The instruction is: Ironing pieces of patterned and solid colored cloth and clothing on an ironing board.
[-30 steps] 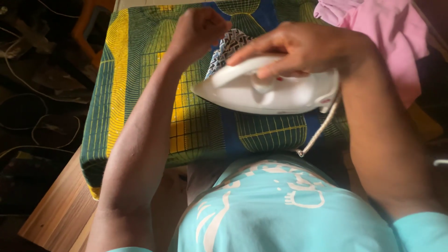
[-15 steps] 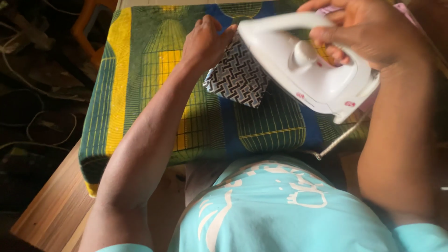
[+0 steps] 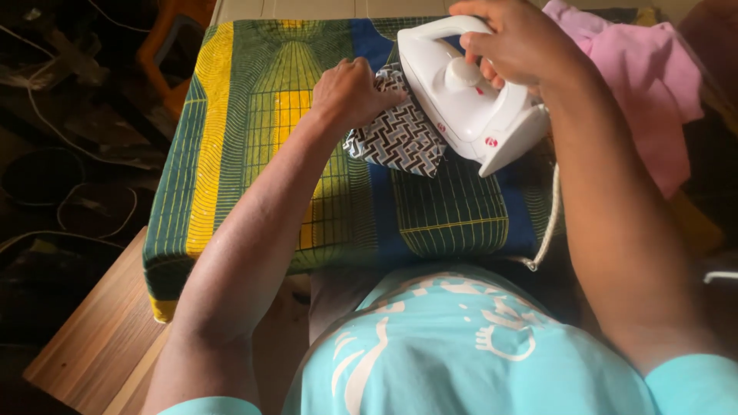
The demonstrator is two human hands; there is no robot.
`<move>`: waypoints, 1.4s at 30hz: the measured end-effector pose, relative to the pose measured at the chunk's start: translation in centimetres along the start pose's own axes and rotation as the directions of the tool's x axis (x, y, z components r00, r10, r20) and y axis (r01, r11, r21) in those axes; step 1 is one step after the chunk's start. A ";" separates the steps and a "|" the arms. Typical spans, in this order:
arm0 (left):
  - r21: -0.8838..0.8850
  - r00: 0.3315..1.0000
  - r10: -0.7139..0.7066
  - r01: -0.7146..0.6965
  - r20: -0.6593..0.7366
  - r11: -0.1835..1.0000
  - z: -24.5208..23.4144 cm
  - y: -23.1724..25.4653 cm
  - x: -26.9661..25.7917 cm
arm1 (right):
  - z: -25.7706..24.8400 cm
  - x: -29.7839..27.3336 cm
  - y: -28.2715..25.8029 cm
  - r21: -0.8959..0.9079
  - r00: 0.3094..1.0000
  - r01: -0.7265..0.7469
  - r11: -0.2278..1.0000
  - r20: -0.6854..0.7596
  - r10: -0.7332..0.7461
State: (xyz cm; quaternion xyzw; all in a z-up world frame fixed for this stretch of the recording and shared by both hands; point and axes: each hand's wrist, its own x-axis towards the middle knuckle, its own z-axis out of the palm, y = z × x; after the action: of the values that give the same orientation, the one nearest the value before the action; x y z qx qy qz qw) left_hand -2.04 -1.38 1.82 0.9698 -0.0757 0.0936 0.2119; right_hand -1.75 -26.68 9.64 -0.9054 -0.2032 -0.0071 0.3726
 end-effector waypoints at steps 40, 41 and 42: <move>-0.065 0.998 -0.030 0.027 -0.050 0.998 0.1 -0.3 0.1 | -0.5 -4.3 0.3 -0.393 0.998 -0.015 0.919 -0.061 -0.009; -0.045 0.999 -0.029 0.029 -0.015 0.999 -0.1 -0.1 0.1 | -0.4 -4.1 0.3 -0.424 0.996 -0.033 0.905 -0.085 -0.004; -0.025 0.999 -0.030 0.030 0.020 0.999 -0.3 0.1 0.0 | -0.4 -4.0 0.3 -0.454 0.994 -0.051 0.890 -0.109 0.001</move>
State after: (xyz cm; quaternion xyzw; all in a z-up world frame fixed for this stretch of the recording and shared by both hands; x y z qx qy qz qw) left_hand -2.10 -1.40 2.12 0.9690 -0.0645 0.0797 0.2249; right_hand -5.23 -28.55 9.05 -0.9685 -0.1636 -0.0976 0.1602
